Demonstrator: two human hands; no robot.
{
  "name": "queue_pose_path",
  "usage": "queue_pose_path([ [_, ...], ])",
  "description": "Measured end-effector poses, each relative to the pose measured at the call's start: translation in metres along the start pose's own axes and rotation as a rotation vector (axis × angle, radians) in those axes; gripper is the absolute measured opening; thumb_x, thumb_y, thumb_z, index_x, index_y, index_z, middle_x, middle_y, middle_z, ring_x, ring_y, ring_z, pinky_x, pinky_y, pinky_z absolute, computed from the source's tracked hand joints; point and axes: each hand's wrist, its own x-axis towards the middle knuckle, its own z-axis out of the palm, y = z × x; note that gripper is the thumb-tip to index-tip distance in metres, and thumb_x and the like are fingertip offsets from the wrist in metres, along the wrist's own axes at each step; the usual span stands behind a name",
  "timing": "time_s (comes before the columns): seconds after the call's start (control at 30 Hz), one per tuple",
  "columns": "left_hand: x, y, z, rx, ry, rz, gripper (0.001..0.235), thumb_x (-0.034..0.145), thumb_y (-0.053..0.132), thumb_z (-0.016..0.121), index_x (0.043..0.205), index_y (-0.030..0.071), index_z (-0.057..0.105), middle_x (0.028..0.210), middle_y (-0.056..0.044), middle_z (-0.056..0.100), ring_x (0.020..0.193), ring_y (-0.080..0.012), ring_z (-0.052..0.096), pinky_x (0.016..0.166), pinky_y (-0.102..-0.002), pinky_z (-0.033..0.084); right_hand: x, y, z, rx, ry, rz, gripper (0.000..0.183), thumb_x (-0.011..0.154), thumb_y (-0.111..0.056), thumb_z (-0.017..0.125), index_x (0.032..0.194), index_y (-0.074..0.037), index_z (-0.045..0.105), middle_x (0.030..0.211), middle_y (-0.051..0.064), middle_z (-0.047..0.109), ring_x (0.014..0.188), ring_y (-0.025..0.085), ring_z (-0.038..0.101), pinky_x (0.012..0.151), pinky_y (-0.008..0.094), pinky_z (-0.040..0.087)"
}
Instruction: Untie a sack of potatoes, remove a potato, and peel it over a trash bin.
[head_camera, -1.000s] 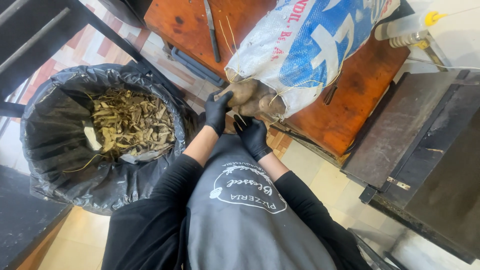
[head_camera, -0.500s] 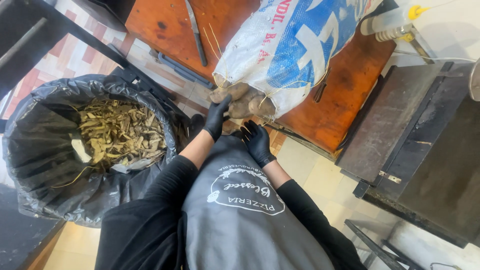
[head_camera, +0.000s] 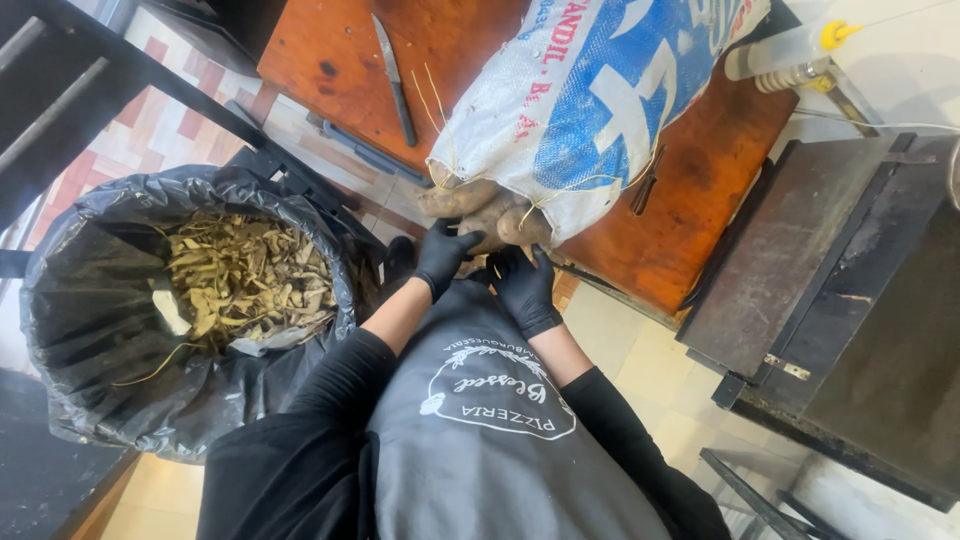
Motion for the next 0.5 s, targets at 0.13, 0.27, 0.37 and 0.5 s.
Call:
queue_pose_path([
  [0.13,-0.024,0.024,-0.003,0.035,-0.009,0.045,0.077,0.077,0.016,0.093,0.139,0.004,0.050,0.101,-0.021,0.069,0.085,-0.0332,0.073,0.062,-0.038,0.064,-0.011,-0.007,0.022,0.120,-0.020,-0.013,0.053,0.095,-0.035,0.057,0.142,-0.011,0.059,0.152,0.014,0.052,0.141,0.040,0.047,0.120,0.062,0.031],
  [0.27,-0.028,0.027,-0.002,0.034,0.051,0.038,0.115,0.075,0.014,0.094,0.161,0.016,0.018,0.098,-0.024,0.070,0.082,-0.0323,0.073,0.061,-0.038,0.066,-0.016,-0.002,0.032,0.154,-0.048,-0.042,0.050,0.089,-0.033,0.063,0.132,-0.009,0.065,0.141,0.017,0.059,0.134,0.041,0.051,0.118,0.065,0.031],
  [0.37,-0.035,0.031,0.003,0.083,0.089,0.072,0.117,0.077,0.018,0.092,0.163,0.019,0.013,0.105,-0.029,0.068,0.087,-0.0347,0.073,0.060,-0.039,0.066,-0.027,0.003,0.039,0.064,-0.086,-0.127,0.051,0.094,-0.039,0.064,0.138,-0.013,0.060,0.143,0.013,0.056,0.136,0.038,0.049,0.119,0.064,0.029],
  [0.5,-0.039,0.047,0.008,0.130,0.051,0.120,0.108,0.084,0.016,0.085,0.164,0.022,0.013,0.106,-0.029,0.068,0.084,-0.0332,0.072,0.060,-0.035,0.065,-0.050,0.018,0.071,-0.421,-0.126,-0.302,0.068,0.104,-0.063,0.053,0.156,-0.021,0.042,0.162,0.002,0.038,0.149,0.032,0.034,0.126,0.059,0.020],
])
